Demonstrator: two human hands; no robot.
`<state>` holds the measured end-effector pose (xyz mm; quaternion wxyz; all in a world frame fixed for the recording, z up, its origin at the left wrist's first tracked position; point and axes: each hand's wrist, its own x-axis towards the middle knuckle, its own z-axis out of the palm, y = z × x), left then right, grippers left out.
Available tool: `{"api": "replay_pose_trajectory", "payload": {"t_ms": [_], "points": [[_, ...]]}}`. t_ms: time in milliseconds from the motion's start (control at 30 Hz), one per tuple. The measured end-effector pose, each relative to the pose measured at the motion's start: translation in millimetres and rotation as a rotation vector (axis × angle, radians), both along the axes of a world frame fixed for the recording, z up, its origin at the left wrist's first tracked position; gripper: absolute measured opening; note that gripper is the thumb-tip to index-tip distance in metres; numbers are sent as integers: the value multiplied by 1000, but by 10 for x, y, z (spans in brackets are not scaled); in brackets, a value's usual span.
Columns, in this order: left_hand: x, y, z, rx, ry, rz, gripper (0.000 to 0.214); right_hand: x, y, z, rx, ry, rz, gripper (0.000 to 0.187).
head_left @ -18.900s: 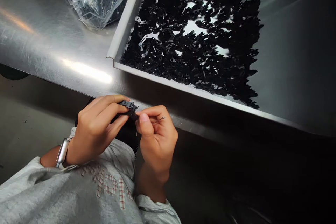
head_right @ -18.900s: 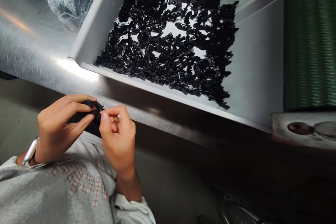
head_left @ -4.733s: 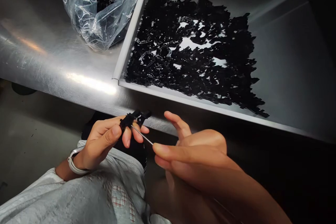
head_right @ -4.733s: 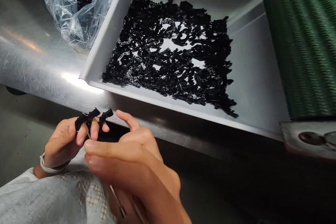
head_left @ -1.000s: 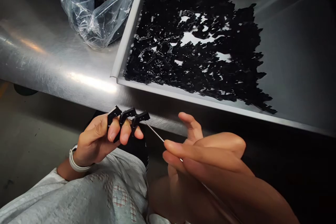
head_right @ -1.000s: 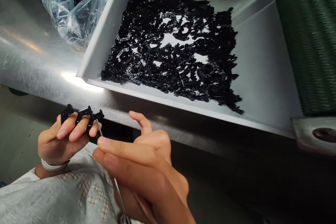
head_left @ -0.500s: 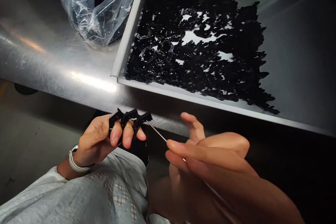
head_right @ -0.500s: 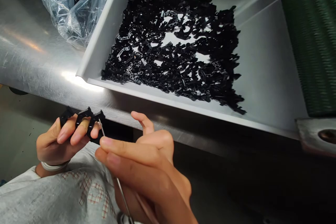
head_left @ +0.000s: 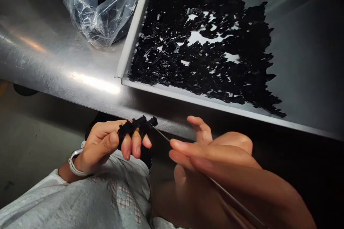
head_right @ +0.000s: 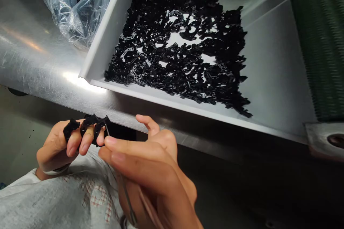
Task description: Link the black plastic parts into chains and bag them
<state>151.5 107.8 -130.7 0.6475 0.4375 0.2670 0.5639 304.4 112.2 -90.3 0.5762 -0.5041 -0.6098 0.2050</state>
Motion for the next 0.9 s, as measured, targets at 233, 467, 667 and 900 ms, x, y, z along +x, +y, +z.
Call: {"api": "replay_pose_trajectory", "payload": {"t_ms": [233, 467, 667, 900], "points": [[-12, -25, -10, -23, 5, -14, 45, 30, 56, -123, 50, 127, 93, 22], [6, -10, -35, -31, -60, -21, 47, 166, 35, -184, 29, 79, 261, 24], [23, -10, -12, -45, -88, -28, 49, -135, 41, -127, 55, 322, 23, 24], [15, -11, 5, -22, -98, -19, 42, 63, 16, -153, 30, 195, 237, 22]]}}
